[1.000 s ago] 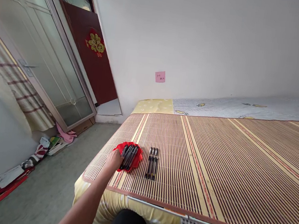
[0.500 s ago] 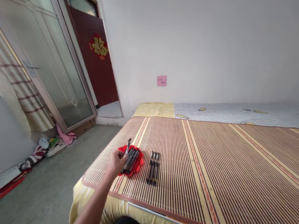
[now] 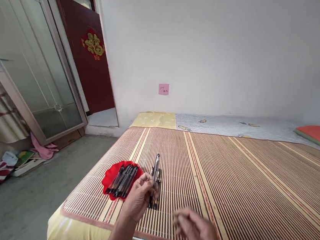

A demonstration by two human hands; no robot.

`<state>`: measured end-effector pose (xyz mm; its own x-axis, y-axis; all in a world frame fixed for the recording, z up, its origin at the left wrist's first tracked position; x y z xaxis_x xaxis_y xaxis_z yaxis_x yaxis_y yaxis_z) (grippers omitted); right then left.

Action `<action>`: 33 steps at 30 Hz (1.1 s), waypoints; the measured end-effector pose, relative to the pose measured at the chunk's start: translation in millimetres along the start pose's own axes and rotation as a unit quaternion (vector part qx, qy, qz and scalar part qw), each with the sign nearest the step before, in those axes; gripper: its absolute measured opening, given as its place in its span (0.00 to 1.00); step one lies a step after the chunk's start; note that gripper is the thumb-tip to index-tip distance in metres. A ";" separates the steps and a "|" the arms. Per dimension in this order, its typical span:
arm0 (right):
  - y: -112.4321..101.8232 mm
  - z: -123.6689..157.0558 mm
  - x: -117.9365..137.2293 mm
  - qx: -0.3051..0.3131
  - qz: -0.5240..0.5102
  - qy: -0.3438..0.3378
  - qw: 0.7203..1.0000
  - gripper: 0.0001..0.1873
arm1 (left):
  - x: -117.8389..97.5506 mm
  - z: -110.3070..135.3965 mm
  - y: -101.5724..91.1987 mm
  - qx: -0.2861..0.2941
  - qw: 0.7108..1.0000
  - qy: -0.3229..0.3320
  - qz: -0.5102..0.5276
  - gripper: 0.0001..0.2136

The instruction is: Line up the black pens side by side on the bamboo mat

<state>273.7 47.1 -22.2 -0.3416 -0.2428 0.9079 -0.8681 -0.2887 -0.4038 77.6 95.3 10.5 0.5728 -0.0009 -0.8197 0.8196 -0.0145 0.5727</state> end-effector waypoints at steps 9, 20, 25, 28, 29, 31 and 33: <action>-40.7 -114.9 43.8 -0.110 -0.281 -0.038 0.953 0.21 | 17.5 -17.1 19.9 0.078 0.994 -0.065 0.040 0.16; -11.9 -127.1 11.0 -0.175 -0.319 0.012 0.931 0.19 | 31.2 -25.1 2.6 0.049 0.994 -0.015 -0.095 0.18; -65.3 -139.2 -1.1 -0.348 -0.332 -0.050 0.876 0.17 | 15.5 -28.3 -22.7 -0.004 0.994 -0.018 -0.103 0.19; -71.3 -161.8 -10.5 -0.272 -0.188 -0.018 0.944 0.17 | 1.4 -31.4 -41.0 -0.118 0.989 0.056 -0.068 0.22; -64.1 -170.7 -15.7 -0.220 -0.116 0.013 0.968 0.15 | -0.9 -32.2 -44.4 -0.143 0.985 0.075 -0.054 0.23; -42.3 -186.8 -28.9 -0.126 0.020 0.077 0.989 0.11 | -1.9 -33.5 -46.7 -0.166 0.981 0.090 -0.033 0.25; -20.3 -199.4 -42.2 -0.086 0.089 0.114 0.986 0.07 | -0.1 -34.4 -45.7 -0.169 0.982 0.085 -0.020 0.25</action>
<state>233.9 247.9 -30.0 -0.5486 -0.0546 0.8343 -0.8290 -0.0947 -0.5512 40.5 130.3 -15.3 0.5094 0.1604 -0.8454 0.7827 0.3219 0.5327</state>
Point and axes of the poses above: each hand's wrist, its own z-axis away from the middle knuckle, its own y-axis out of the palm, x = y × z, the point moved 3 cm from there along -z, towards the middle knuckle, and after that the axes turned 2 degrees about y, right-handed, at the moved point
